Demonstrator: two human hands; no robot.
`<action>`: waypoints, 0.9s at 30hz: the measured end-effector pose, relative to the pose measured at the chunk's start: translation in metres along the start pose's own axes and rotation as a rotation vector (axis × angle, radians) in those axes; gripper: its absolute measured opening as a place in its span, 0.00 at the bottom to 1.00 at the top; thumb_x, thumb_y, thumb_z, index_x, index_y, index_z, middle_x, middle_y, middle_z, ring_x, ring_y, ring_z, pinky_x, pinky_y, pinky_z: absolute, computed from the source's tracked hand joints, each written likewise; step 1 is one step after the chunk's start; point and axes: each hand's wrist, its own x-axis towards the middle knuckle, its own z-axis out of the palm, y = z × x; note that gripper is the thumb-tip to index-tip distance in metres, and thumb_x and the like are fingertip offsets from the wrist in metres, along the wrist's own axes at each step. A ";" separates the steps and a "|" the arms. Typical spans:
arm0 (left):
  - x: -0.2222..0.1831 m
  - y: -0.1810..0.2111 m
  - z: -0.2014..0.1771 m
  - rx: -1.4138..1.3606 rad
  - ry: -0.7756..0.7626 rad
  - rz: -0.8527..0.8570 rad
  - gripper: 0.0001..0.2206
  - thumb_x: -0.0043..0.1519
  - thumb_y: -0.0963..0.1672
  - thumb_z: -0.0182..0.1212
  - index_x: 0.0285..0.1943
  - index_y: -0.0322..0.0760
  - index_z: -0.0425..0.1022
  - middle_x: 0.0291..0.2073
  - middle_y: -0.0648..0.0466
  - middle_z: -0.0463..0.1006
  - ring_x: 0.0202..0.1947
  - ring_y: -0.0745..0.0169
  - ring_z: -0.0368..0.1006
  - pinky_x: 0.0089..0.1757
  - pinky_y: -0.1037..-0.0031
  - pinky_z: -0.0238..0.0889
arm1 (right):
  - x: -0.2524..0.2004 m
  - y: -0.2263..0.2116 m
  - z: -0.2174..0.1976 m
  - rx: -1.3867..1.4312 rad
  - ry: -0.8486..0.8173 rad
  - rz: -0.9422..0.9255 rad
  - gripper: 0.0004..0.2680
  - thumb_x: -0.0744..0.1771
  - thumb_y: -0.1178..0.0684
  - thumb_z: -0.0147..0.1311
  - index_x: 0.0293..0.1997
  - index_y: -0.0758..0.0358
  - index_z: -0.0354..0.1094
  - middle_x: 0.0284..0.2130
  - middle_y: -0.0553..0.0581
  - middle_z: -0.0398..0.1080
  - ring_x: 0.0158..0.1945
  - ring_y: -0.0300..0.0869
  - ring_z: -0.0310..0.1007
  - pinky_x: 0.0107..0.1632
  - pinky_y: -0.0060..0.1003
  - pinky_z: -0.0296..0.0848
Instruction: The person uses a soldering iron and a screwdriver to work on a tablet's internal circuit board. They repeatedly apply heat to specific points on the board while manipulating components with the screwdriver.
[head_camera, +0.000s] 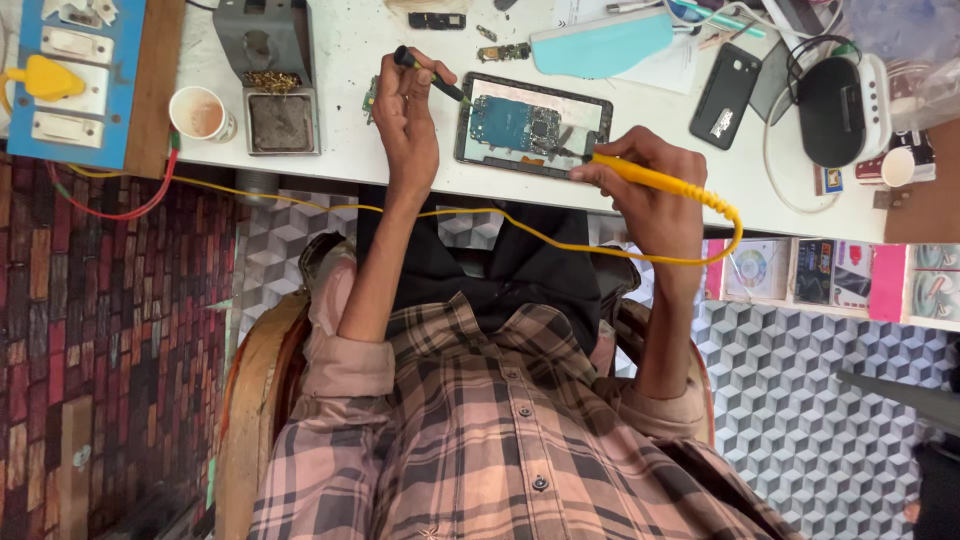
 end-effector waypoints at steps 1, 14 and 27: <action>0.000 0.000 0.000 0.011 -0.003 0.010 0.12 0.77 0.49 0.49 0.51 0.36 0.67 0.38 0.53 0.78 0.44 0.69 0.71 0.53 0.71 0.64 | -0.001 0.005 0.000 0.041 -0.002 0.030 0.09 0.65 0.56 0.70 0.40 0.70 0.74 0.24 0.55 0.76 0.25 0.33 0.73 0.30 0.24 0.68; -0.001 -0.001 0.000 -0.013 0.003 0.038 0.12 0.78 0.48 0.49 0.52 0.36 0.67 0.39 0.53 0.78 0.45 0.69 0.71 0.55 0.73 0.63 | -0.032 0.091 0.023 0.827 0.472 0.127 0.10 0.69 0.57 0.65 0.51 0.68 0.68 0.32 0.55 0.73 0.30 0.35 0.71 0.32 0.27 0.67; 0.000 -0.007 -0.001 -0.053 -0.029 0.088 0.11 0.78 0.48 0.48 0.52 0.35 0.67 0.38 0.52 0.78 0.45 0.67 0.74 0.55 0.72 0.65 | -0.007 0.149 0.062 1.059 0.786 0.176 0.09 0.72 0.48 0.50 0.43 0.63 0.60 0.27 0.53 0.59 0.21 0.38 0.62 0.20 0.32 0.56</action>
